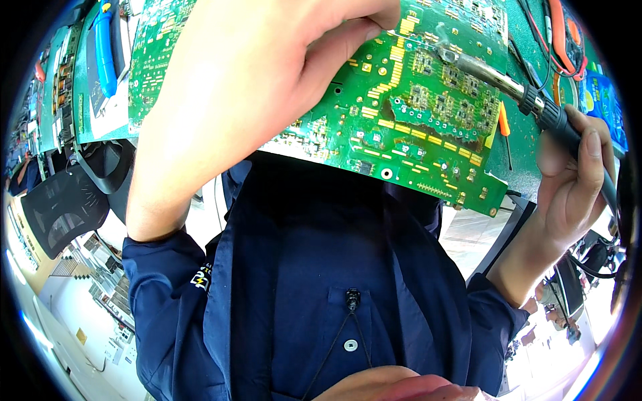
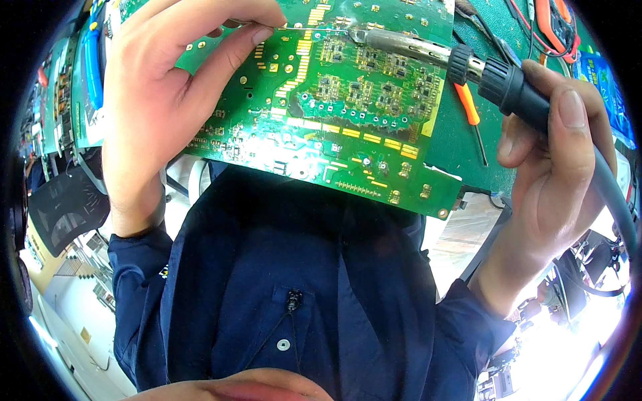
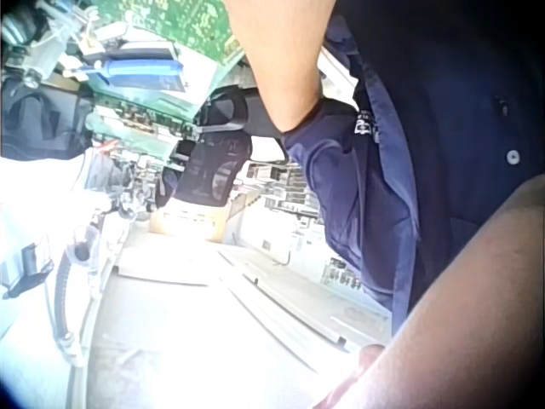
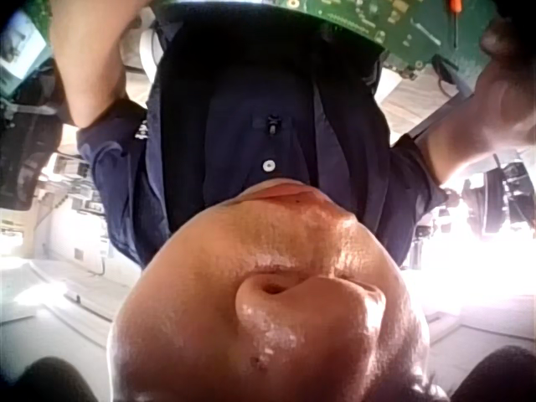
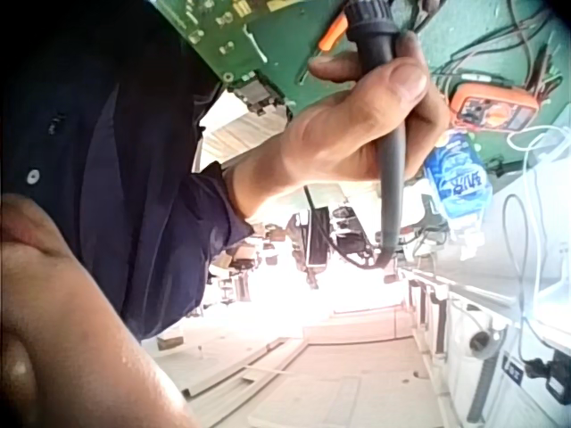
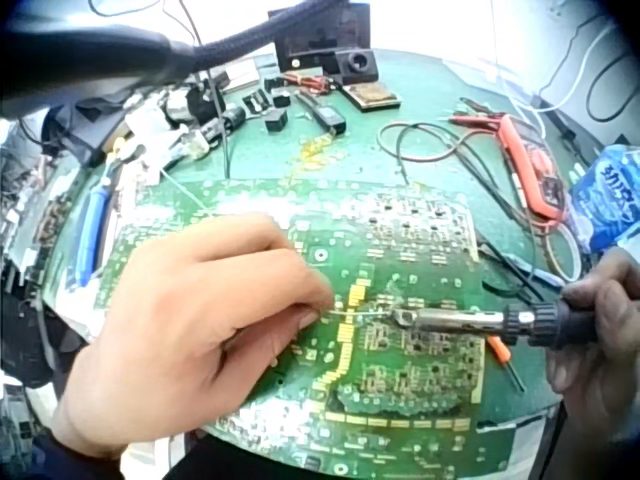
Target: The person solders components on a circuit board using a soldering iron and a blue solder sucker.
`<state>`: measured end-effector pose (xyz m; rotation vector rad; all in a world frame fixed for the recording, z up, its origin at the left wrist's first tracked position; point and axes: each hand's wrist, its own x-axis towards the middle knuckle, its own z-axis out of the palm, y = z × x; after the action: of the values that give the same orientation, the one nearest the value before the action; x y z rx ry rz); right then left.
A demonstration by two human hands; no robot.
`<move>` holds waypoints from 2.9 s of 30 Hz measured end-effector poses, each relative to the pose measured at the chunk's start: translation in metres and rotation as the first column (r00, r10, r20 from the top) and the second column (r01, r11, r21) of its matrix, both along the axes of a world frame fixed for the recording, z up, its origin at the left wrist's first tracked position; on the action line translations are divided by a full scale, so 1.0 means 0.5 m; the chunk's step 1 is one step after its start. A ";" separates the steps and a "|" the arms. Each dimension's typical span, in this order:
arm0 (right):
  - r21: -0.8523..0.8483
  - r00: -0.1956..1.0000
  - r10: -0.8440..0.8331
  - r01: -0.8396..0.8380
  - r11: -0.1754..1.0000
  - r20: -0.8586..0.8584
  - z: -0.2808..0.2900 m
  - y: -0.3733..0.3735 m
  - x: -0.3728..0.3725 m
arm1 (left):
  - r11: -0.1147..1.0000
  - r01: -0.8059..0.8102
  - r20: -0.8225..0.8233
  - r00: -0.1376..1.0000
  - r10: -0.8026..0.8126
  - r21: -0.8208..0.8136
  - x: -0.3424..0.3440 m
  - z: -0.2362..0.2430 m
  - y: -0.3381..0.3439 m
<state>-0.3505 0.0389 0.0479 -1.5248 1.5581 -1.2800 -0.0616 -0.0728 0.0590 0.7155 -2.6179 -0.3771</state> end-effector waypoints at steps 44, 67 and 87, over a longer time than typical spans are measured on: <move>-0.009 0.997 -0.077 0.077 0.997 -0.031 -0.005 0.005 0.029 | 0.377 -0.917 0.205 0.397 0.895 0.131 0.546 -0.098 -0.425; 0.011 0.999 -0.019 0.019 1.000 -0.035 0.002 -0.004 0.030 | 0.793 0.561 -0.969 0.076 0.235 0.236 0.001 0.036 0.055; 0.016 1.000 -0.020 0.021 1.000 -0.010 -0.023 -0.004 -0.004 | 0.810 0.536 -0.970 0.098 0.221 0.239 -0.027 0.001 0.066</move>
<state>-0.3523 0.0367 0.0362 -1.5108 1.5899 -1.2708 -0.0749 -0.0399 0.0593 0.0789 -1.1260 -1.2462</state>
